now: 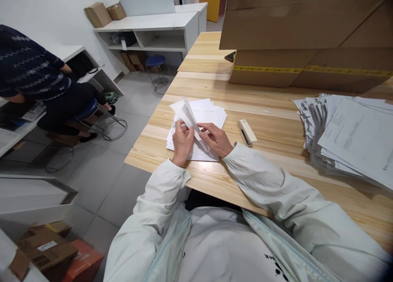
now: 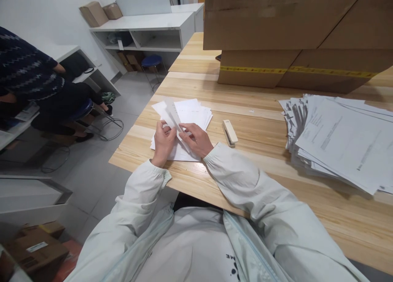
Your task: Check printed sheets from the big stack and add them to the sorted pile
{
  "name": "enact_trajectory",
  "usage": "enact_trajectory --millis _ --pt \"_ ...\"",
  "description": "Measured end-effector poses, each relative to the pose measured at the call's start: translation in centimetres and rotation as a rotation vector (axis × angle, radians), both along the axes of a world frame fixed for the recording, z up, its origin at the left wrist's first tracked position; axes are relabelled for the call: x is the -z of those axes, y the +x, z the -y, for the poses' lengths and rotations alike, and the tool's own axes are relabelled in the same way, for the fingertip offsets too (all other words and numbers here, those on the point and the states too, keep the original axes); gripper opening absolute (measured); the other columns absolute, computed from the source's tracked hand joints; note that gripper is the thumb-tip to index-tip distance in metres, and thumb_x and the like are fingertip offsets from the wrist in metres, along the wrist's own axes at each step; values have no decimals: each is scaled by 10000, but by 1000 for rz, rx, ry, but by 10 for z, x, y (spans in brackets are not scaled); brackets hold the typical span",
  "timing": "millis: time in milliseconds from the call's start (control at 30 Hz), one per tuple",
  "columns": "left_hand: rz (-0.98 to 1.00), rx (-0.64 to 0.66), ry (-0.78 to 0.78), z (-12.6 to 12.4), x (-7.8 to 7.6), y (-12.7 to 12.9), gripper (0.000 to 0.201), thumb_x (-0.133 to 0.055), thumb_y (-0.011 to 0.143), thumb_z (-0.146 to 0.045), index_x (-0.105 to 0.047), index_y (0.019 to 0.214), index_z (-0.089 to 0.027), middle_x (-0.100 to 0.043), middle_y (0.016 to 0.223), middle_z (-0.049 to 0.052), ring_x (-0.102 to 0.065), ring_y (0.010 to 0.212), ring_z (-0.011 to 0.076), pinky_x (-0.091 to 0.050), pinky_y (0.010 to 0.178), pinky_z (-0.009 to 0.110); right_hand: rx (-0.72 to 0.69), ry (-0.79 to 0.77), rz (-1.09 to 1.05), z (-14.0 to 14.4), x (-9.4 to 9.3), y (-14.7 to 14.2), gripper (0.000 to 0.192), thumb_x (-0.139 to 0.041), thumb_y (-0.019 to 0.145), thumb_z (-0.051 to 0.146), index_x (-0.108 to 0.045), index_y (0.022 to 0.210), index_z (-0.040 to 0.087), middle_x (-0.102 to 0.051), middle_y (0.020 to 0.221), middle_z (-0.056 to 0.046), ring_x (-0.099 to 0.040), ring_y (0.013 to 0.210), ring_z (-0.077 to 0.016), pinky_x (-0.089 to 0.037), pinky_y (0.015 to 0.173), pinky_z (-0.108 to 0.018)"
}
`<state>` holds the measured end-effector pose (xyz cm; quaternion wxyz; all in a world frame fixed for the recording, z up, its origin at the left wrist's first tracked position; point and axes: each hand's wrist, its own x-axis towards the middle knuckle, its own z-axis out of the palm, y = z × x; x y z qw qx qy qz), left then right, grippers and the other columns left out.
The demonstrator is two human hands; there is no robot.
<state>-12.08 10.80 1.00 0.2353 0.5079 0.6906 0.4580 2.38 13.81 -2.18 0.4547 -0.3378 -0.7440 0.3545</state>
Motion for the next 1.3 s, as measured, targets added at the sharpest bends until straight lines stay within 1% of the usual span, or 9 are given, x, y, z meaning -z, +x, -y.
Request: enact_trajectory --millis 67,133,267,333,400,600,933,1167,1300 --pt "54 4 71 0 1 4 522 -567 861 -265 -422 1363 -241 -723 941 17 -635 638 123 -455 654 236 -19 6 -16 0 -1 -1 424 -476 962 494 -662 1233 226 -672 1180 -111 -639 1010 -198 -552 747 -310" --pt "36 18 110 0 2 6 544 -561 878 -270 -410 1400 -253 -713 994 32 -604 604 104 -449 641 230 -1 10 -21 -1 1 -1 412 -456 975 471 -667 1223 218 -675 1165 -114 -633 1001 -194 -546 738 -304" --pt "77 86 141 -6 9 3 195 -539 904 -323 -634 1035 -213 -685 884 22 -601 698 125 -456 695 237 10 -19 -44 -3 6 0 389 -492 962 424 -653 1234 198 -660 1183 -123 -639 899 -174 -546 732 -311" --pt "141 119 111 -9 13 0 258 -511 927 -404 -624 830 -193 -629 744 4 -571 692 131 -448 679 239 19 -36 -46 -4 7 0 385 -512 950 425 -650 1229 199 -654 1183 -122 -645 897 -177 -550 740 -318" --pt "206 139 82 -12 16 -2 354 -506 925 -484 -603 761 -186 -578 676 -12 -540 666 126 -438 657 238 21 -49 -46 -3 7 0 388 -529 939 439 -651 1222 203 -652 1177 -119 -650 902 -179 -552 750 -321" --pt "289 159 74 -14 17 -2 325 -630 833 -497 -647 827 -172 -636 758 -5 -553 694 119 -442 686 240 23 -51 -61 -3 7 -1 388 -531 939 467 -657 1205 214 -654 1176 -111 -649 913 -180 -555 774 -328" --pt "266 138 61 -16 22 -5 308 -614 828 -479 -655 873 -177 -626 744 -5 -546 666 120 -432 650 243 31 -40 -31 -5 9 1 355 -514 945 412 -666 1202 219 -669 1162 -108 -648 914 -183 -555 782 -336" --pt "308 146 85 -15 22 -4 279 -620 845 -446 -644 863 -169 -603 712 -16 -528 639 111 -425 633 237 11 -76 -41 -6 11 1 378 -462 978 433 -662 1212 213 -656 1210 -115 -636 1059 -208 -563 861 -364" --pt "265 132 67 -14 20 -4 273 -578 863 -449 -628 840 -181 -578 695 -20 -513 637 117 -418 628 236 8 -99 -46 -7 13 2 388 -449 986 461 -658 1215 228 -653 1214 -104 -645 1044 -204 -566 885 -378"
